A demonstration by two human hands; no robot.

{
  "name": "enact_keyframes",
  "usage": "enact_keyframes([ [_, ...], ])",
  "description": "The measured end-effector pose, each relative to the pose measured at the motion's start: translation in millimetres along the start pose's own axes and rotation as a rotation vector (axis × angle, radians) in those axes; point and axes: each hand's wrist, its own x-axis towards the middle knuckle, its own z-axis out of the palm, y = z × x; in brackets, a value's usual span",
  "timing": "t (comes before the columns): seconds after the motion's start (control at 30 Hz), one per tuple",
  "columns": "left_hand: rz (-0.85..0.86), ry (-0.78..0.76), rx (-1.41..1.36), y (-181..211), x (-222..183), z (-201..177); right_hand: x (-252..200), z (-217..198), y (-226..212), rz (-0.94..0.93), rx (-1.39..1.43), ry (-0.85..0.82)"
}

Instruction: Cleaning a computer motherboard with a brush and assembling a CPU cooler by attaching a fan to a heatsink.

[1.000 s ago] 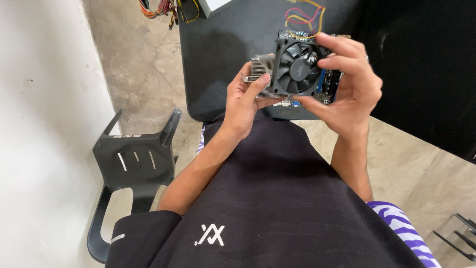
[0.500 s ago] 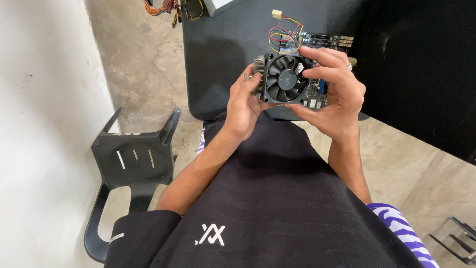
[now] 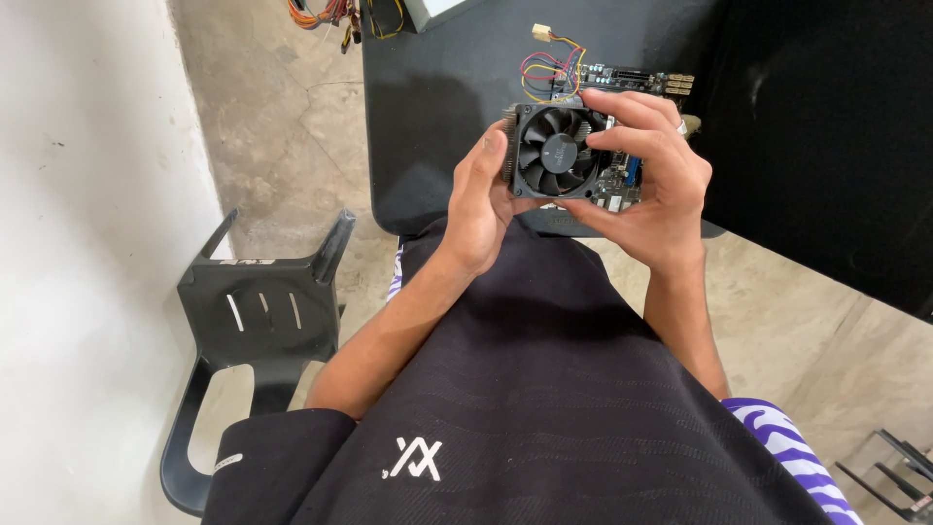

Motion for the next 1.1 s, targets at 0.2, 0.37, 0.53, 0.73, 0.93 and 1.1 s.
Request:
enact_keyframes([
  [0.2, 0.105, 0.030, 0.090, -9.5, 0.2, -2.1, -0.7, 1.4, -4.4, 0.025, -0.012, -0.020],
  [0.37, 0.283, 0.007, 0.271, -4.9, -7.9, 3.4, -7.6, 4.0, -2.6, 0.026, 0.113, -0.009],
  [0.53, 0.317, -0.008, 0.300, -1.6, -15.6, 8.9, -13.0, 3.9, -2.9, 0.027, 0.173, 0.006],
  [0.73, 0.289, -0.006, 0.319, 1.5, -18.7, 10.8, -22.8, 5.2, 0.7, 0.044, 0.168, 0.042],
  [0.93, 0.284, -0.002, 0.267, 4.1, -23.2, 15.6, -24.5, 8.1, 4.3, 0.032, 0.235, 0.074],
  [1.1, 0.283, -0.042, 0.228, 4.7, -26.2, 19.7, -32.8, 10.2, 9.8, 0.011, 0.247, 0.159],
])
